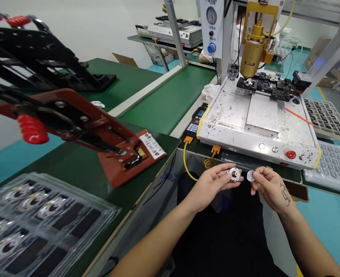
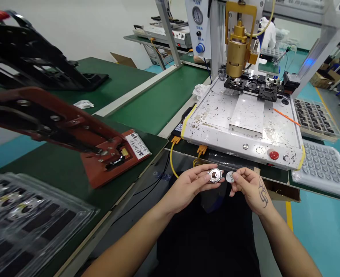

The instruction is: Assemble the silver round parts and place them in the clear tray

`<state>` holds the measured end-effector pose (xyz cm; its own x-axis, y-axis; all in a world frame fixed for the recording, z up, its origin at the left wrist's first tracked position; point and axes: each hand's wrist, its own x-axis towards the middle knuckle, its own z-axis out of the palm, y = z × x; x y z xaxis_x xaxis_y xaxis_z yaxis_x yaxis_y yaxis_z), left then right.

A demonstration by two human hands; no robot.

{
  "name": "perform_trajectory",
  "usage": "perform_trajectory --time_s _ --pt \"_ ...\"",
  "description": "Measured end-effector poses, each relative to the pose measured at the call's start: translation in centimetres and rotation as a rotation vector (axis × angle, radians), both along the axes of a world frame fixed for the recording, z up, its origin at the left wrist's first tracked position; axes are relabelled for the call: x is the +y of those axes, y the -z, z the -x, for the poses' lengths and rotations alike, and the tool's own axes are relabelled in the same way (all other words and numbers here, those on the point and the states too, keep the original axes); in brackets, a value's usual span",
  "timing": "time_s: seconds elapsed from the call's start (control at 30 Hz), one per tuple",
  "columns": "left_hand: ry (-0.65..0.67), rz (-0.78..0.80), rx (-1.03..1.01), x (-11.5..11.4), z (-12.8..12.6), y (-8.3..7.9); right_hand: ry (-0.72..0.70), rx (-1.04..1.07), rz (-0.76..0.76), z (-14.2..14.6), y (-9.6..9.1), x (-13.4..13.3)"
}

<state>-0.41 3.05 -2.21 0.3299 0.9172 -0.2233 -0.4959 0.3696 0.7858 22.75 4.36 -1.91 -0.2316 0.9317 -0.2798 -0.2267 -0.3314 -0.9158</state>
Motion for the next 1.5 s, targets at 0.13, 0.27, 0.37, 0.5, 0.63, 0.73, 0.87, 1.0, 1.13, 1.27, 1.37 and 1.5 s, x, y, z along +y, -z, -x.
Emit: perform_trajectory --time_s 0.13,0.27,0.37,0.5,0.63,0.73,0.87,1.0,1.13,1.27,1.37,1.5 --pt "0.016 -0.042 0.011 -0.3 0.1 -0.2 -0.057 -0.046 -0.015 -0.1 -0.6 -0.2" --pt "0.035 -0.067 0.024 -0.6 0.3 -0.2 -0.126 -0.155 -0.073 -0.2 -0.7 -0.1" --pt "0.042 -0.081 0.034 -0.8 0.3 -0.2 -0.144 -0.277 -0.176 0.1 -1.0 0.1" --pt "0.040 -0.104 0.049 -0.9 0.4 -0.2 -0.144 -0.429 -0.408 0.9 -1.7 0.2" --pt "0.042 -0.126 0.046 -1.0 0.2 -0.3 -0.183 -0.444 -0.464 1.9 -1.7 0.0" --pt "0.044 -0.130 0.056 -1.1 0.1 -0.2 -0.179 -0.438 -0.458 2.3 -1.5 -0.1" --pt "0.049 -0.141 0.068 -1.2 0.0 -0.2 -0.179 -0.423 -0.434 2.3 -1.2 -0.1" --pt "0.050 -0.147 0.080 -1.3 0.0 -0.2 -0.176 -0.417 -0.431 2.2 -1.1 -0.1" --pt "0.048 -0.152 0.092 -1.4 -0.1 -0.2 -0.177 -0.407 -0.429 2.2 -1.2 -0.2" --pt "0.056 -0.158 0.103 -1.5 -0.2 -0.4 -0.174 -0.395 -0.425 2.2 -1.2 -0.3" --pt "0.048 -0.168 0.134 -1.6 -0.2 -0.7 -0.175 -0.405 -0.425 2.1 -1.0 -0.3" --pt "0.031 -0.185 0.190 -1.7 -0.2 -1.0 -0.161 -0.457 -0.472 2.2 -0.9 -0.3"
